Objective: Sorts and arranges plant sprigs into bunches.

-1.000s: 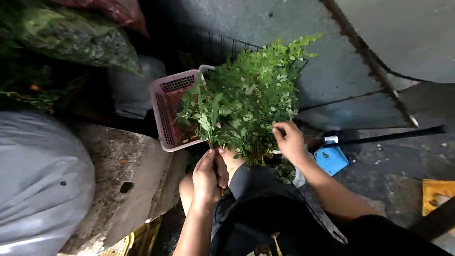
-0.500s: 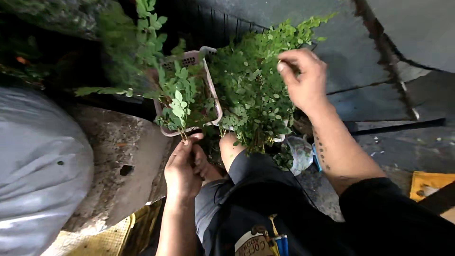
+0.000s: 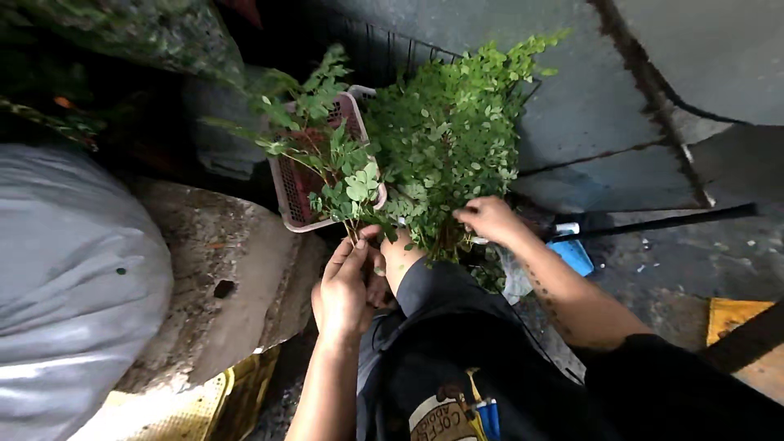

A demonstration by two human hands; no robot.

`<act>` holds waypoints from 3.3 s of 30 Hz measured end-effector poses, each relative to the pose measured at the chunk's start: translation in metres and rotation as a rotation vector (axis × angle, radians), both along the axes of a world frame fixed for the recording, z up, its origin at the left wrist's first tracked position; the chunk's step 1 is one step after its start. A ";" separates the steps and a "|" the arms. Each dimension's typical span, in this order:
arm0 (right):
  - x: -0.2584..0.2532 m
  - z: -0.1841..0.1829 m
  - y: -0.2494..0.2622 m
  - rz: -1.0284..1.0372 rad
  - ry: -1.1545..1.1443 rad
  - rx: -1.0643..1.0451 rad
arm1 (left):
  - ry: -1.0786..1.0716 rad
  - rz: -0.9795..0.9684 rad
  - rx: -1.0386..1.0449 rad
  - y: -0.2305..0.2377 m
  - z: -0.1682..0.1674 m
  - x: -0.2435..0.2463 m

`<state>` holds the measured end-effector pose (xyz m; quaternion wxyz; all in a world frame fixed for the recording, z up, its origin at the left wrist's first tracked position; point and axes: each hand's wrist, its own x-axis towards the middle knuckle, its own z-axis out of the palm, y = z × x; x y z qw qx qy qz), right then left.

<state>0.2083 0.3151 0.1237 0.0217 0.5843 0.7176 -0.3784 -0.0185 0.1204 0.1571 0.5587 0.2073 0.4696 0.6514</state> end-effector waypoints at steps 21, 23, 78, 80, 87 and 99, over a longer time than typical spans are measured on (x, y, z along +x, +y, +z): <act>0.028 -0.008 -0.007 -0.101 0.050 0.105 | -0.011 -0.380 -0.008 0.032 -0.006 0.017; 0.018 -0.004 -0.012 -0.079 0.026 0.106 | 0.049 -0.471 0.034 0.045 0.003 0.019; 0.029 -0.030 -0.137 0.059 0.708 0.083 | -0.024 -0.415 -0.174 0.080 -0.038 0.069; 0.026 -0.032 -0.141 0.086 0.757 0.128 | 0.109 -0.363 -0.160 0.077 -0.023 0.070; 0.000 -0.026 -0.134 0.108 0.594 -0.093 | 0.715 -0.174 -0.103 0.073 -0.060 0.063; 0.035 -0.011 -0.100 0.244 0.442 0.015 | -0.085 -0.178 -0.140 0.044 -0.005 0.034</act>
